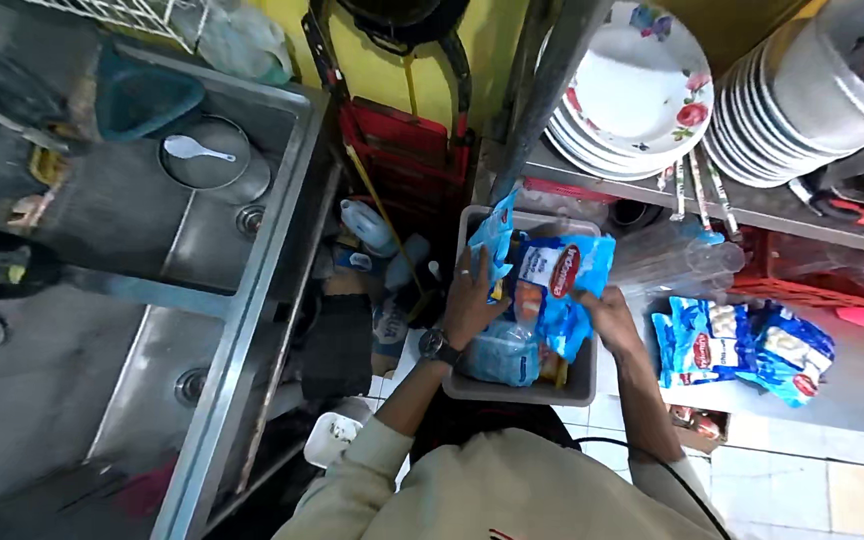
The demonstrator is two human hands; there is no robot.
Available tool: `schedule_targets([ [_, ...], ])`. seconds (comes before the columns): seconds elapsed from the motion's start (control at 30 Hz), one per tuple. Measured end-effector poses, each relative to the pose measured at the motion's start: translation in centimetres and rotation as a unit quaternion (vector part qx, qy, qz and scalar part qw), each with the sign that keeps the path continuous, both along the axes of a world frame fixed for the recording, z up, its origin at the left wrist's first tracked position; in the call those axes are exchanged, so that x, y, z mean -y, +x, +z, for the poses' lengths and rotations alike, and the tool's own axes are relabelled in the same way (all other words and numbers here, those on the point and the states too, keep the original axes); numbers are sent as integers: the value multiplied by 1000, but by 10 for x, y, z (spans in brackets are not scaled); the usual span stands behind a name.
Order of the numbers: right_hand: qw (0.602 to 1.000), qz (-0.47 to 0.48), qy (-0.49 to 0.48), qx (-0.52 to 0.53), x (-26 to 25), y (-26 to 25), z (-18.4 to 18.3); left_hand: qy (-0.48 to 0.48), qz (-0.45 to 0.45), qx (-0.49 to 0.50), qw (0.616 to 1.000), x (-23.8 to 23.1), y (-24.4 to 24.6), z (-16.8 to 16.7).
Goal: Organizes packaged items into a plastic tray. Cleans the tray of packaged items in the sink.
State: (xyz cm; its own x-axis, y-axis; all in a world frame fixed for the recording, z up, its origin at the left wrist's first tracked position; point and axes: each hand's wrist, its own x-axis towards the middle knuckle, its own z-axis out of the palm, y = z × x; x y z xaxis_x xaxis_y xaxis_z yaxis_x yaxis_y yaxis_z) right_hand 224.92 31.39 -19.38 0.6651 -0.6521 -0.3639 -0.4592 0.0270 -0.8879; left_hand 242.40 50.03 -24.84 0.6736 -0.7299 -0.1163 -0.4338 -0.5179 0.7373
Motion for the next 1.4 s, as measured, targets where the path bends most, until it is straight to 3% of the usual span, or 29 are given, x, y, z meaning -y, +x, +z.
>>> schedule_targets([
  [0.1,988,-88,26,124,-23,-45,14,13,-15,122,992,39,5,-39],
  [0.2,956,-179,73,221,-40,-78,24,25,-163,168,972,64,-9,-66],
  [0.3,949,-206,74,227,-45,-106,25,49,-304,187,933,83,-15,-72],
  [0.4,950,-209,68,219,-46,-134,25,63,-339,208,915,86,-6,-73],
  [0.5,947,-221,56,224,-49,-151,29,25,-309,233,922,68,5,-71],
  [0.63,942,-235,48,235,-55,-150,28,-9,-92,138,986,50,8,-64],
  [0.7,938,-241,52,246,-56,-148,25,7,5,81,997,60,-1,-63],
  [0.77,933,-249,60,254,-58,-149,23,18,46,51,997,67,-5,-58],
  [0.87,930,-257,72,253,-61,-153,22,34,38,52,997,61,-8,-40],
  [1.0,939,-227,82,245,-59,-148,20,134,-89,145,976,30,-28,-49],
  [1.1,952,-183,78,234,-47,-133,22,214,-172,72,959,35,-19,-34],
  [1.17,956,-158,76,234,-37,-121,24,149,-159,33,975,48,0,-7],
  [1.23,960,-140,70,230,-25,-104,29,77,-79,78,991,62,12,9],
  [1.3,961,-130,66,236,-12,-85,34,74,-47,183,979,76,16,-18],
  [1.4,942,-132,66,300,0,-53,34,160,-77,217,960,81,9,-79],
])
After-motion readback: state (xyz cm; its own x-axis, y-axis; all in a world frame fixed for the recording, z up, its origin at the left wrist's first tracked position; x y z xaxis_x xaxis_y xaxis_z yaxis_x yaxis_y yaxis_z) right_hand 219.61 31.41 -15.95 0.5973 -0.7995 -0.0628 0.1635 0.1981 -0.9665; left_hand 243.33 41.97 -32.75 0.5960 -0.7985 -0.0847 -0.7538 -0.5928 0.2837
